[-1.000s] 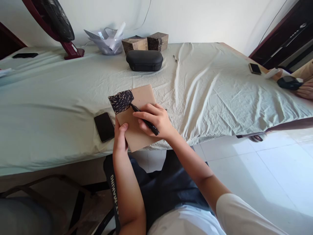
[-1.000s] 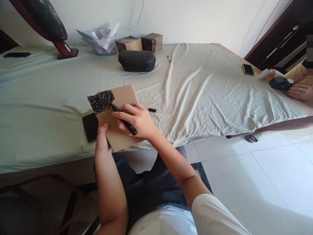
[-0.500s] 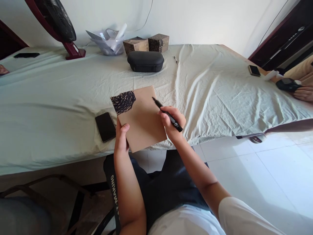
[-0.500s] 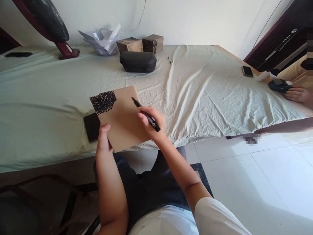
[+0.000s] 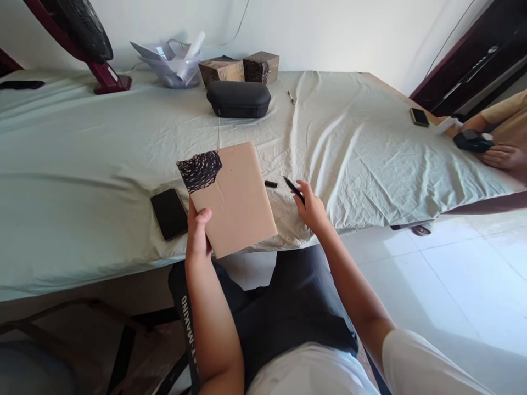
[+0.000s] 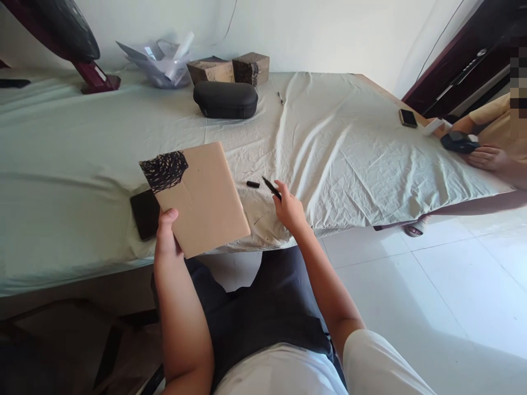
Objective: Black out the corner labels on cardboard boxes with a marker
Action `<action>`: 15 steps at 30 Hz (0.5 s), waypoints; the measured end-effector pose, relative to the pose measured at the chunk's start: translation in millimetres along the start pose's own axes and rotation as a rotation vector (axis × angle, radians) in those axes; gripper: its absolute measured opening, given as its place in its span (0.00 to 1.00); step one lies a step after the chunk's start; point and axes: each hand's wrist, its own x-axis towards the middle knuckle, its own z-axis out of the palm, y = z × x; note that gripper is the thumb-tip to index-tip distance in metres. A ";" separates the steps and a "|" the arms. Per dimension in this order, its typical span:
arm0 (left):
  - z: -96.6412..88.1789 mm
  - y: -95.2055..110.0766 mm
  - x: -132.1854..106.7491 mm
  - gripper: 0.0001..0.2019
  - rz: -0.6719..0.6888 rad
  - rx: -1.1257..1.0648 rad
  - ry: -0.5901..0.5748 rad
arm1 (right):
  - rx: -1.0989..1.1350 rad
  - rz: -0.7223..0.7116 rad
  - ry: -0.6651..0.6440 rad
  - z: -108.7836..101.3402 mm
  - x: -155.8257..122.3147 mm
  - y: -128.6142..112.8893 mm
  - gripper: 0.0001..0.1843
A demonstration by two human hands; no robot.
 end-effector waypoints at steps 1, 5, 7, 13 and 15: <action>0.1 0.4 -0.4 0.34 -0.001 -0.003 0.003 | -0.155 -0.010 -0.010 -0.6 1.7 -0.4 0.24; 0.7 2.3 -1.9 0.32 -0.008 0.000 0.015 | -0.474 -0.025 -0.078 -1.0 6.6 -4.8 0.22; 0.9 2.7 -2.1 0.31 -0.011 0.015 0.014 | -0.530 -0.016 -0.074 2.1 9.8 -6.5 0.23; 3.1 4.2 -1.4 0.32 -0.016 -0.012 0.022 | -0.589 0.003 -0.106 17.8 28.2 -13.7 0.25; 4.9 6.3 -2.0 0.32 -0.025 -0.020 0.015 | -0.609 0.013 -0.124 23.8 35.3 -18.0 0.25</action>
